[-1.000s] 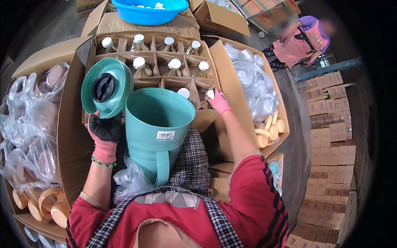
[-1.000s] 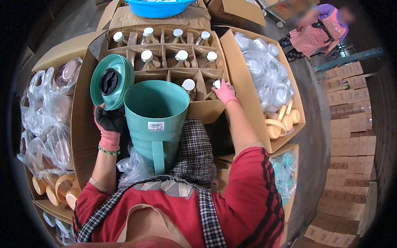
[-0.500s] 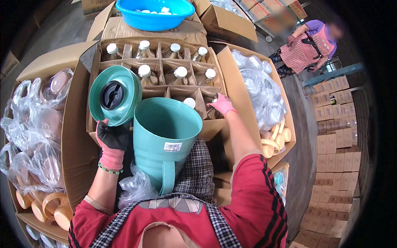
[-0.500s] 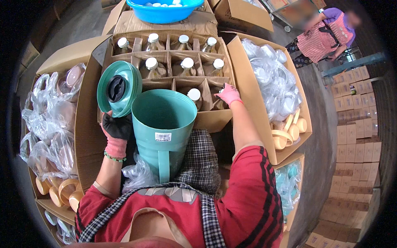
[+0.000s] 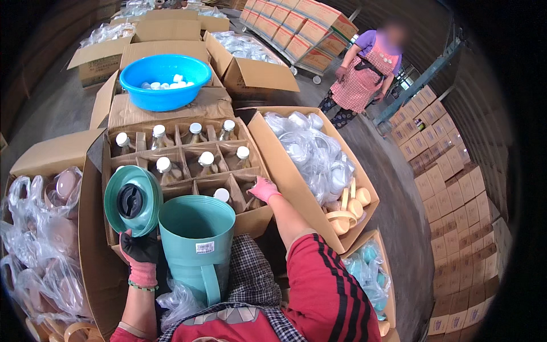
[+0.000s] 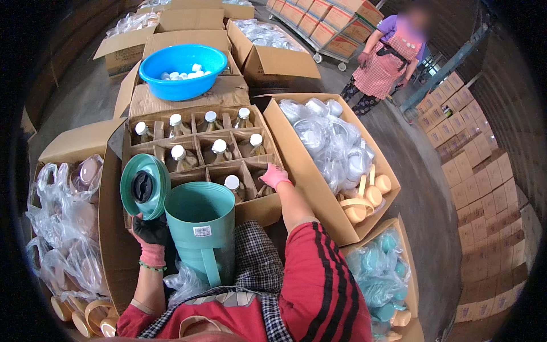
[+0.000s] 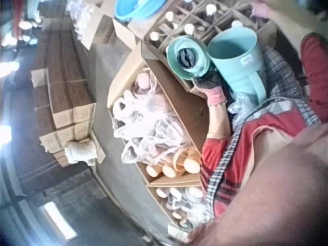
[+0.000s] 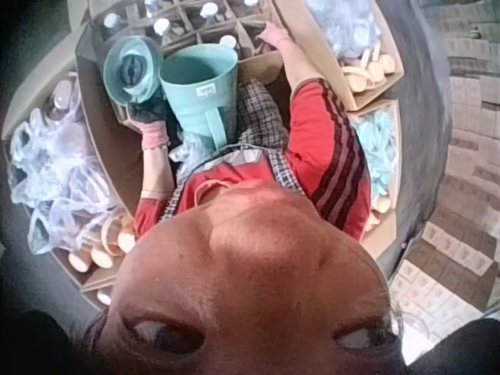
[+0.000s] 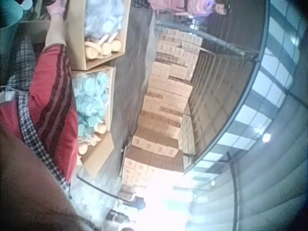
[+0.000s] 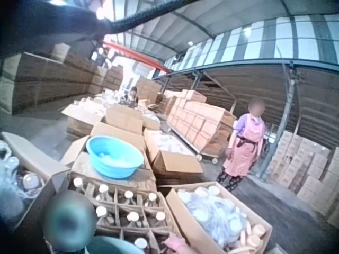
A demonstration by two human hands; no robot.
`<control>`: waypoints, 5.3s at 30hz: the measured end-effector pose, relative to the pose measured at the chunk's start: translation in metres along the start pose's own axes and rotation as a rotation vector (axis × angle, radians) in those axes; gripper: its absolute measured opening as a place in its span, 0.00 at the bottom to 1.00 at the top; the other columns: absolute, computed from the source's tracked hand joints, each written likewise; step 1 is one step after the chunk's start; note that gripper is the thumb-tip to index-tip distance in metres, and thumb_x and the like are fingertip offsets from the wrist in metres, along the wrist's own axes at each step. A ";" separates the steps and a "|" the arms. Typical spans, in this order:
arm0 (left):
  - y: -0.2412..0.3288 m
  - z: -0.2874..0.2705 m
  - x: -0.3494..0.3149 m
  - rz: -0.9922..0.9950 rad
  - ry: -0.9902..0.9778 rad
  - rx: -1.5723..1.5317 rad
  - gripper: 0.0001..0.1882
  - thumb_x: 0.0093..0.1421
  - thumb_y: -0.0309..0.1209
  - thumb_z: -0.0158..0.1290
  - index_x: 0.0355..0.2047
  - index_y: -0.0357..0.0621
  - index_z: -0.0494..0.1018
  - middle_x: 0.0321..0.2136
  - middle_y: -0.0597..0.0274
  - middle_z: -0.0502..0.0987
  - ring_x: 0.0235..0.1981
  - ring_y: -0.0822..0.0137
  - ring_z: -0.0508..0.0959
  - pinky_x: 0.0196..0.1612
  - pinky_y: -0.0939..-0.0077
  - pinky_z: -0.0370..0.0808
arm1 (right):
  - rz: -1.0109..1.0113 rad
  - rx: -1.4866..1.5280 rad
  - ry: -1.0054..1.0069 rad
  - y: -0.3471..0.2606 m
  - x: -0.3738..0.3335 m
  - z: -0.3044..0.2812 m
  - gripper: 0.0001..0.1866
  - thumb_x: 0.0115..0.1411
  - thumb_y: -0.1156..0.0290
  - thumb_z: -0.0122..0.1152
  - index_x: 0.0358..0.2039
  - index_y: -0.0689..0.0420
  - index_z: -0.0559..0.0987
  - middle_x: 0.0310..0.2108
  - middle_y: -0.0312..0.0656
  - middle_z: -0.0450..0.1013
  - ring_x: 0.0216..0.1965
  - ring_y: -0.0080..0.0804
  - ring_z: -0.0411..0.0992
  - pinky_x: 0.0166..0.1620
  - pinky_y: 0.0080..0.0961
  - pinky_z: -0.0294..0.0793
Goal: The person assembles kitchen appliances by placing white caps on glass jars and then assembling a teal and a grey electric kettle. The person places the kettle parts into a plastic bag and puts them into a cardboard box.
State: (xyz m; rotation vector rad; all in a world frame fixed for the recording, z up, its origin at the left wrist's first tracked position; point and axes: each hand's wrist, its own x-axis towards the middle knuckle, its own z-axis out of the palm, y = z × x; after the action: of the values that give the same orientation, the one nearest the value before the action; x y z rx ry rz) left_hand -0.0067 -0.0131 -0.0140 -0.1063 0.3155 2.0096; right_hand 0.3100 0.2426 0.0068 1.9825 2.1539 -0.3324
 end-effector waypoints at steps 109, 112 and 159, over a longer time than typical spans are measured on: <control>0.005 0.151 -0.018 1.034 -0.669 1.000 0.19 0.52 0.18 0.41 0.47 0.35 0.62 0.40 0.54 0.70 0.42 0.62 0.71 0.47 0.74 0.66 | -0.723 1.544 -0.423 -0.143 -0.194 -0.137 0.45 0.52 0.34 0.21 0.46 0.65 0.66 0.46 0.47 0.65 0.46 0.32 0.65 0.50 0.25 0.63; 0.014 0.153 -0.018 0.595 -1.005 1.334 0.37 0.46 0.25 0.50 0.56 0.40 0.48 0.51 0.57 0.59 0.52 0.66 0.60 0.54 0.75 0.56 | -0.755 1.784 -0.281 -0.122 -0.155 -0.128 0.41 0.53 0.36 0.28 0.35 0.66 0.72 0.31 0.44 0.72 0.34 0.29 0.70 0.43 0.22 0.69; -0.010 0.084 0.009 -0.395 -0.340 0.719 0.24 0.58 0.46 0.42 0.40 0.36 0.68 0.36 0.57 0.73 0.35 0.68 0.73 0.42 0.76 0.70 | -0.563 1.550 0.293 -0.113 -0.222 -0.018 0.24 0.56 0.55 0.50 0.45 0.61 0.67 0.43 0.40 0.64 0.45 0.26 0.61 0.49 0.23 0.59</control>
State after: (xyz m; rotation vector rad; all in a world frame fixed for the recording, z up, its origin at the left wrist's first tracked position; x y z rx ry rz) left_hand 0.0037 0.0212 0.0627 0.5751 0.7122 1.3962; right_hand 0.2161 0.0273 0.0927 1.7223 2.9159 -2.5341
